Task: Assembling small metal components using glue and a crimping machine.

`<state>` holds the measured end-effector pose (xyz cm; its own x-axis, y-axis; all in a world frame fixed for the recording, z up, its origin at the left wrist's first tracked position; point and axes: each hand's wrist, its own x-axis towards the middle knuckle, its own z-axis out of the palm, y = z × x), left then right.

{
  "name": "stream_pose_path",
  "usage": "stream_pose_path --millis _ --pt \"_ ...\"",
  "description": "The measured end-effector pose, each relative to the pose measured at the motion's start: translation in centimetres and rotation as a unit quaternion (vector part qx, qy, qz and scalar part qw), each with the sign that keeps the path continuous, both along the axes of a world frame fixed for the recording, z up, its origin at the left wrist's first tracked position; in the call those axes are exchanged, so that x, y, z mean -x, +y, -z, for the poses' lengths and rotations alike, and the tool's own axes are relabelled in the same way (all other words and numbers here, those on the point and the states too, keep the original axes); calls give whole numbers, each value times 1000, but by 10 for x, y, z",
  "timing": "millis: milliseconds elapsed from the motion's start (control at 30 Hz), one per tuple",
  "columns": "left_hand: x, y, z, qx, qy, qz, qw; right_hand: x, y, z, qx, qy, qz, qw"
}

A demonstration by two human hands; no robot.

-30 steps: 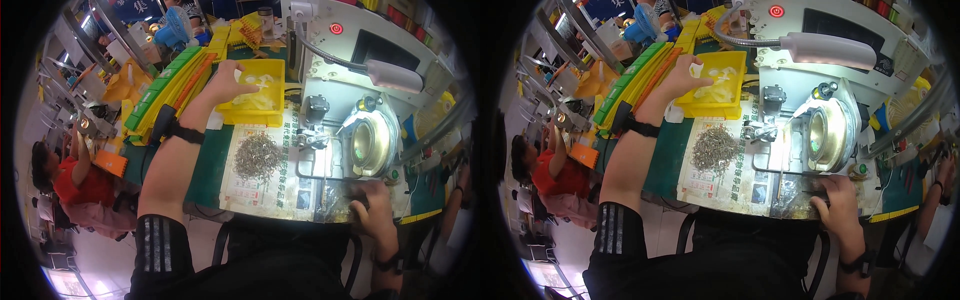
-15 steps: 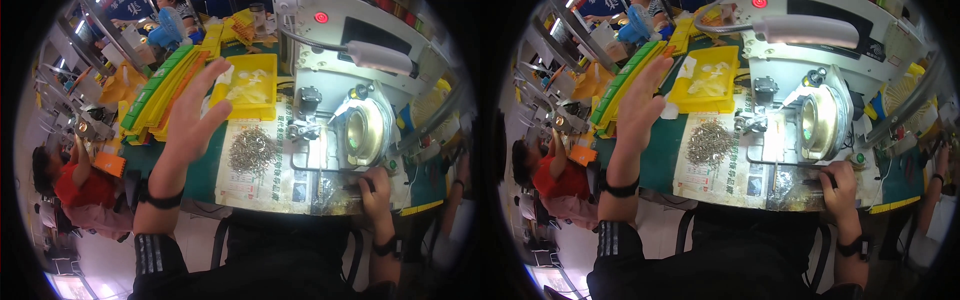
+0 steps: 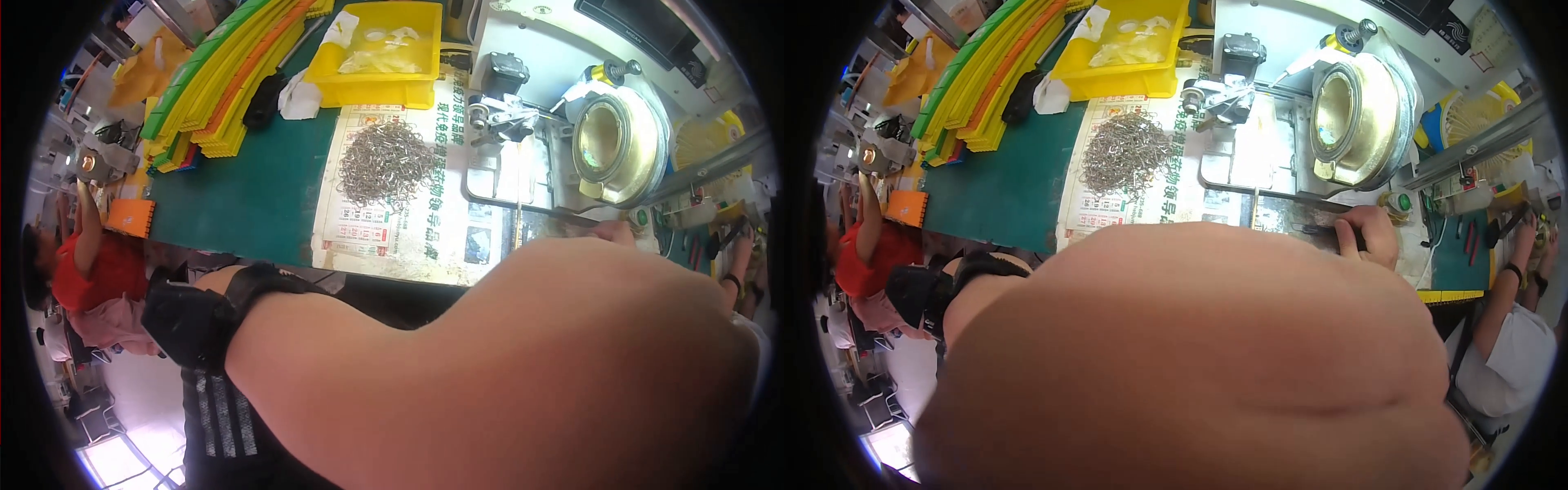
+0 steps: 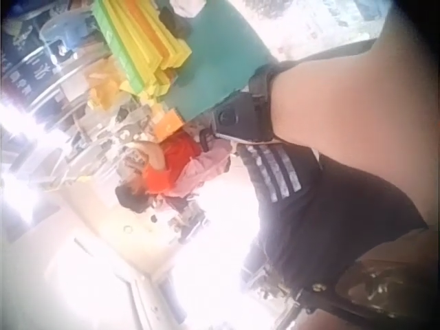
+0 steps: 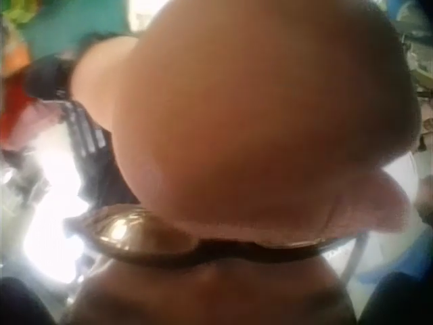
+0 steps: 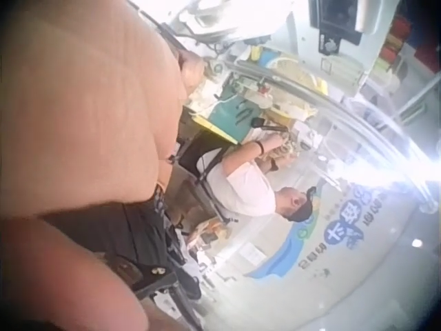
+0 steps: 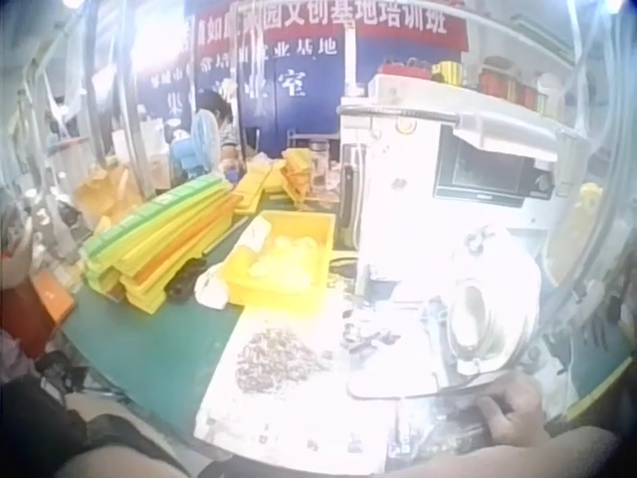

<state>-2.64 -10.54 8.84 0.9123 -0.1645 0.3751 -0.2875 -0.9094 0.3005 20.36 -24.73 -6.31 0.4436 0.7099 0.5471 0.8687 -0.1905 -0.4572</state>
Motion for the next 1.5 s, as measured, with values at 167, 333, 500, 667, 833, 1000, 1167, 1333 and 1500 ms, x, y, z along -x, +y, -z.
stream_pose_path --millis 167,333,500,667,833,1000,1167,1333,1500 --pt "-4 -4 1 76 0 21 997 1 2 -3 -5 -15 -29 999" --pt "0 11 -3 152 -9 61 986 -15 -6 13 68 23 -5 997" --pt "2 18 -11 211 -13 79 974 -8 -1 6 56 49 4 997" --pt "27 64 -32 243 -9 77 967 -1 -9 1 37 48 11 998" --pt "65 168 56 146 -37 -290 945 7 -4 -11 3 23 -13 1000" --pt "88 267 121 -30 -25 -456 889 9 2 -12 -10 37 -23 999" --pt "70 302 133 -121 60 -469 873 4 -1 -5 -9 36 -14 999" --pt "81 297 125 -89 27 -496 863 7 -2 -9 -17 7 -21 1000" --pt "126 261 82 159 -33 -534 830 35 -4 -34 -65 -5 -51 997"
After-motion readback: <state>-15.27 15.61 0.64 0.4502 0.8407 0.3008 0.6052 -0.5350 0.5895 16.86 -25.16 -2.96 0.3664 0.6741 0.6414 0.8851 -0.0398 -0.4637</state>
